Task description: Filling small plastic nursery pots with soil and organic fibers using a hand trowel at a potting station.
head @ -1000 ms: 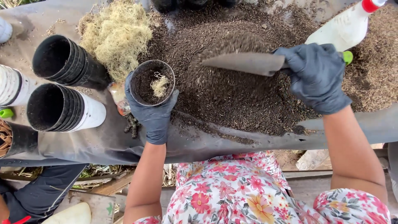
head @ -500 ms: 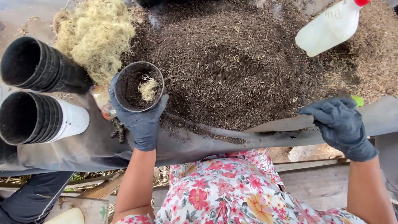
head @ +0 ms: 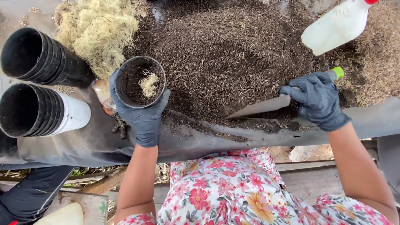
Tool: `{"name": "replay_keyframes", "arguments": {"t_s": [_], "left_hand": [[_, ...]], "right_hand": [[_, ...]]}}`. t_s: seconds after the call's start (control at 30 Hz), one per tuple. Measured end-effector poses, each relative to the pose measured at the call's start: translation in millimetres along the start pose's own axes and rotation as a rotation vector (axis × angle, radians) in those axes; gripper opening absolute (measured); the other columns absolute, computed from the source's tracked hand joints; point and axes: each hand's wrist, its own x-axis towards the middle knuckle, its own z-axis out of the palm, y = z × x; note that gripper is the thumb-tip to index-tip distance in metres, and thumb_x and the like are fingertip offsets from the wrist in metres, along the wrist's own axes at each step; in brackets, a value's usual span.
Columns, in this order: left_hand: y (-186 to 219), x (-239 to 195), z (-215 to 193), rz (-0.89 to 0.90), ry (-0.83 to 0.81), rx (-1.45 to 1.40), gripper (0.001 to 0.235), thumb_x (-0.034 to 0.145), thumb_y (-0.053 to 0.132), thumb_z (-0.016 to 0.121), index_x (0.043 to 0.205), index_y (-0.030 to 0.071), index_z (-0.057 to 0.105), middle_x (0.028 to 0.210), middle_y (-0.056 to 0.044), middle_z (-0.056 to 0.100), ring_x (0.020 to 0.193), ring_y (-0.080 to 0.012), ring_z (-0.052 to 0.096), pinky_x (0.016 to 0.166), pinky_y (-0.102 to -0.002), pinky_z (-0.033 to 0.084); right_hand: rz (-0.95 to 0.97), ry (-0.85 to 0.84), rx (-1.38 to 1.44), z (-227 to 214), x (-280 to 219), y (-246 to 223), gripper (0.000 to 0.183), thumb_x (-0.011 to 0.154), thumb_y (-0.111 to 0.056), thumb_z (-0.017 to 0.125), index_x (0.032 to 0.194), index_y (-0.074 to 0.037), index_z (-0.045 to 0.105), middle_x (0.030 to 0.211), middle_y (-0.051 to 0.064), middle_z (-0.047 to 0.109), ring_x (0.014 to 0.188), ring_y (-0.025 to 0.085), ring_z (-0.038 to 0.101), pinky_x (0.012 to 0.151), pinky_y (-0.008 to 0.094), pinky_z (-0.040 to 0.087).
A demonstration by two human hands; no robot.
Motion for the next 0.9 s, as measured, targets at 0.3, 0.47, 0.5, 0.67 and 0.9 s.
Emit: {"name": "replay_keyframes", "arguments": {"t_s": [0.3, 0.47, 0.5, 0.67, 0.9], "left_hand": [[6.1, 1.2, 1.7, -0.028, 0.018, -0.036, 0.096, 0.079, 0.033, 0.097, 0.15, 0.006, 0.04, 0.151, -0.015, 0.05, 0.145, -0.0319, 0.05, 0.133, -0.046, 0.035], [5.1, 2.1, 1.4, -0.004, 0.039, -0.008, 0.094, 0.079, 0.036, 0.096, 0.149, 0.007, 0.041, 0.148, -0.016, 0.053, 0.142, -0.0331, 0.054, 0.13, -0.046, 0.039], [2.5, 1.5, 1.6, -0.014, 0.049, -0.003, 0.095, 0.078, 0.037, 0.097, 0.149, 0.006, 0.042, 0.148, -0.015, 0.053, 0.142, -0.0326, 0.054, 0.13, -0.046, 0.039], [-0.4, 0.3, 0.4, -0.027, 0.059, 0.008, 0.097, 0.077, 0.034, 0.098, 0.15, 0.005, 0.04, 0.149, -0.016, 0.052, 0.143, -0.0325, 0.053, 0.131, -0.045, 0.037], [-0.2, 0.6, -0.3, -0.045, 0.059, -0.011, 0.097, 0.078, 0.034, 0.097, 0.15, 0.004, 0.04, 0.15, -0.017, 0.052, 0.144, -0.0329, 0.052, 0.132, -0.046, 0.038]], "right_hand": [[-0.092, 0.264, -0.296, 10.9, 65.0, 3.3, 0.048, 0.098, -0.004, 0.062, 0.139, -0.028, 0.067, 0.092, -0.001, 0.071, 0.079, 0.025, 0.061, 0.09, 0.045, 0.043], [0.042, 0.236, -0.277, -9.9, 116.2, 6.3, 0.036, 0.098, -0.022, 0.066, 0.134, -0.021, 0.07, 0.101, 0.0, 0.073, 0.089, 0.023, 0.068, 0.085, 0.036, 0.046], [0.071, 0.21, -0.124, -21.2, 128.9, 3.0, 0.049, 0.09, -0.014, 0.056, 0.137, -0.01, 0.067, 0.102, 0.01, 0.07, 0.088, 0.029, 0.068, 0.074, 0.04, 0.049], [0.318, 0.095, -0.051, -47.5, 118.2, -37.5, 0.01, 0.116, -0.018, 0.062, 0.115, -0.008, 0.062, 0.087, 0.007, 0.061, 0.067, 0.022, 0.051, 0.056, 0.035, 0.04], [0.312, 0.069, -0.352, -7.9, 32.9, -116.8, 0.028, 0.107, -0.026, 0.054, 0.126, -0.019, 0.073, 0.081, 0.0, 0.059, 0.069, 0.014, 0.052, 0.058, 0.028, 0.041]]}}
